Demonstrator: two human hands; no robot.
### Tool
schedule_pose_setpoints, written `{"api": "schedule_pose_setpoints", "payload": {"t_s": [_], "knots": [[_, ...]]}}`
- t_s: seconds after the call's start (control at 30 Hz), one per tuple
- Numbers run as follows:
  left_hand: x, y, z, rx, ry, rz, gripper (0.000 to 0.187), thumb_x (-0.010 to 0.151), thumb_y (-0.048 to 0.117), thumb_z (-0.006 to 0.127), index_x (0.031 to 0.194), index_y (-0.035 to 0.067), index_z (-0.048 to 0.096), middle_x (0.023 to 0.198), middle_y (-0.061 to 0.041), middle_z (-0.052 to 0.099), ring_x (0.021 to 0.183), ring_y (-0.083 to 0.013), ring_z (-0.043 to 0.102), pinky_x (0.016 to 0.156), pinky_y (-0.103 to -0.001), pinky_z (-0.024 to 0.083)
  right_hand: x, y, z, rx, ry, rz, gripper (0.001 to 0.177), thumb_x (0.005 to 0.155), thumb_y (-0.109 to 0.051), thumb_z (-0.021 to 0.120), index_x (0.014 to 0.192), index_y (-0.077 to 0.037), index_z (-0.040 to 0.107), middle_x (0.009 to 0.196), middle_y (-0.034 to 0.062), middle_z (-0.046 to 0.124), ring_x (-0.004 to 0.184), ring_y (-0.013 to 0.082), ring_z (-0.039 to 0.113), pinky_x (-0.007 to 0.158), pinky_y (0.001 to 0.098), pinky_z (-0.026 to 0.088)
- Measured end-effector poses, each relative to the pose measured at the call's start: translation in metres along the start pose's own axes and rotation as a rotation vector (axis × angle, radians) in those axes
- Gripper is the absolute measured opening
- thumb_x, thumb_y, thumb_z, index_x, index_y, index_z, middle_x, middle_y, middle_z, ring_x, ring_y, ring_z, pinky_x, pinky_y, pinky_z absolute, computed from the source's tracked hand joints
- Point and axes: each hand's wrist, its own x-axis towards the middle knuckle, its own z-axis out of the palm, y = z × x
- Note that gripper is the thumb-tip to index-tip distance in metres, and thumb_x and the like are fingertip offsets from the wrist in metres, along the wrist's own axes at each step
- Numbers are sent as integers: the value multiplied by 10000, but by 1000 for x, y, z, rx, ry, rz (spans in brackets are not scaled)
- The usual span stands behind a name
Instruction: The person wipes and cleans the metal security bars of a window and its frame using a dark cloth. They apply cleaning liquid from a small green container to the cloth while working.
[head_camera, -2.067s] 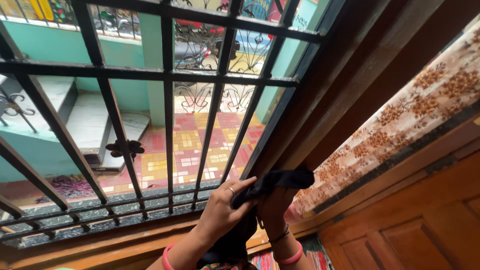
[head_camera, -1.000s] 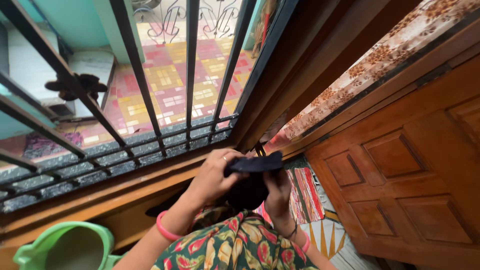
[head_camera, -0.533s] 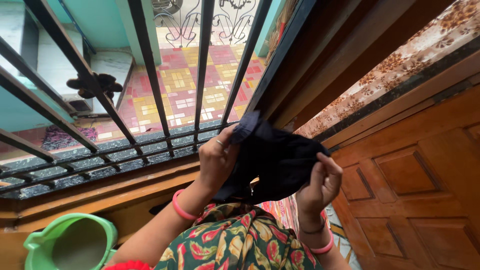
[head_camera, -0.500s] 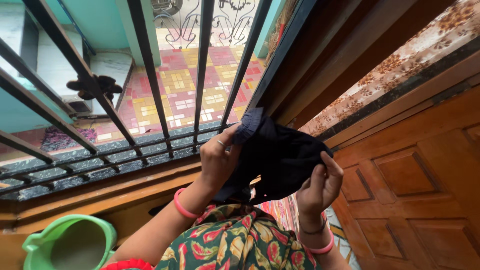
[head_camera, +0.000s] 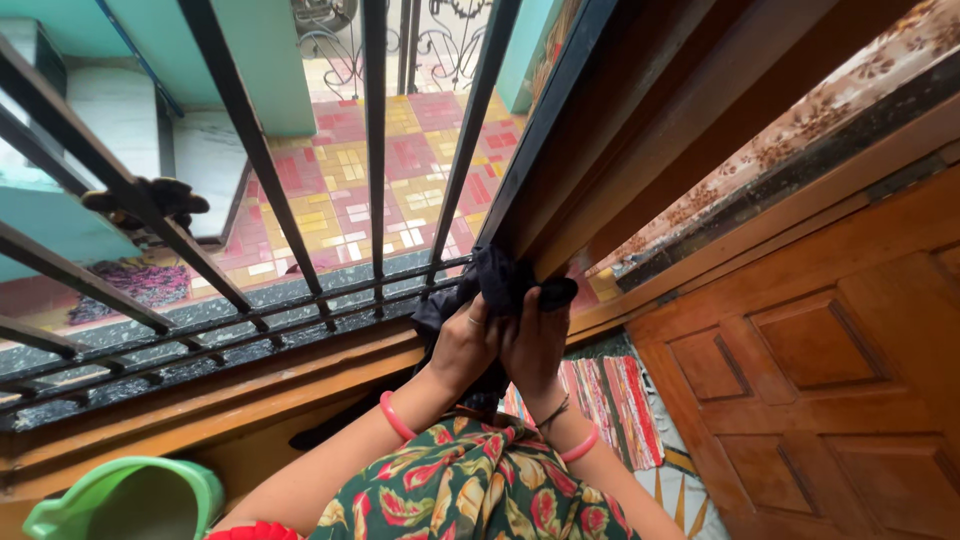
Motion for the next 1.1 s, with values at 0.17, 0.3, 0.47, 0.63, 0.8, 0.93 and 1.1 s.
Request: {"api": "schedule_pose_setpoints", "payload": {"t_s": [0.17, 0.3, 0.47, 0.63, 0.8, 0.93, 1.1], "knots": [[-34, -31, 12, 106, -79, -139, 468, 933, 81, 687, 1358, 15, 503, 866, -231, 691, 757, -430, 671, 636, -480, 547, -24, -2, 24, -40, -150, 25, 534, 946, -212, 672, 1391, 55, 545, 1266, 314, 567, 1271, 545, 502, 1140, 659, 379], [-39, -43, 13, 253, -198, -230, 491, 933, 150, 717, 1302, -102, 514, 729, -236, 663, 638, -410, 661, 562, -489, 531, -31, -6, 17, -84, -235, -35, 493, 944, -177, 643, 1398, 16, 638, 1340, 208, 602, 1313, 453, 516, 1146, 598, 391], [-18, -27, -6, 279, -218, -332, 420, 852, 173, 729, 1195, -59, 661, 691, -244, 677, 641, -400, 689, 579, -475, 558, -26, -14, 2, -26, -288, -41, 369, 811, -109, 636, 1169, -54, 707, 1383, 147, 612, 1376, 449, 479, 1100, 613, 383], [-5, -7, -23, 367, -330, -311, 307, 853, 163, 714, 1111, -1, 681, 802, -191, 715, 749, -381, 709, 653, -472, 564, -7, -25, -22, 53, -166, -85, 327, 755, -16, 618, 1057, -49, 737, 1259, 124, 691, 1323, 452, 556, 1093, 566, 471], [11, 18, -45, 369, -372, -339, 289, 801, 180, 738, 1052, 43, 695, 834, -179, 720, 797, -387, 705, 694, -469, 565, 6, -27, -53, 238, -128, -57, 374, 728, -6, 674, 1082, -86, 764, 1073, 152, 726, 1092, 394, 697, 890, 445, 569], [25, 49, -66, 212, -278, -298, 376, 773, 194, 801, 1077, 4, 685, 831, -208, 701, 813, -397, 689, 708, -474, 543, 26, -27, -82, 421, -138, 242, 384, 869, -13, 748, 1240, -112, 760, 883, 127, 723, 741, 266, 722, 667, 329, 563], [50, 75, -74, 89, 42, -75, 372, 848, 161, 818, 1140, 0, 652, 1043, -189, 705, 978, -373, 695, 854, -427, 566, 47, -23, -115, 520, 12, 250, 277, 942, -46, 721, 1216, -75, 699, 1006, 100, 731, 814, 193, 745, 709, 271, 601]]}}
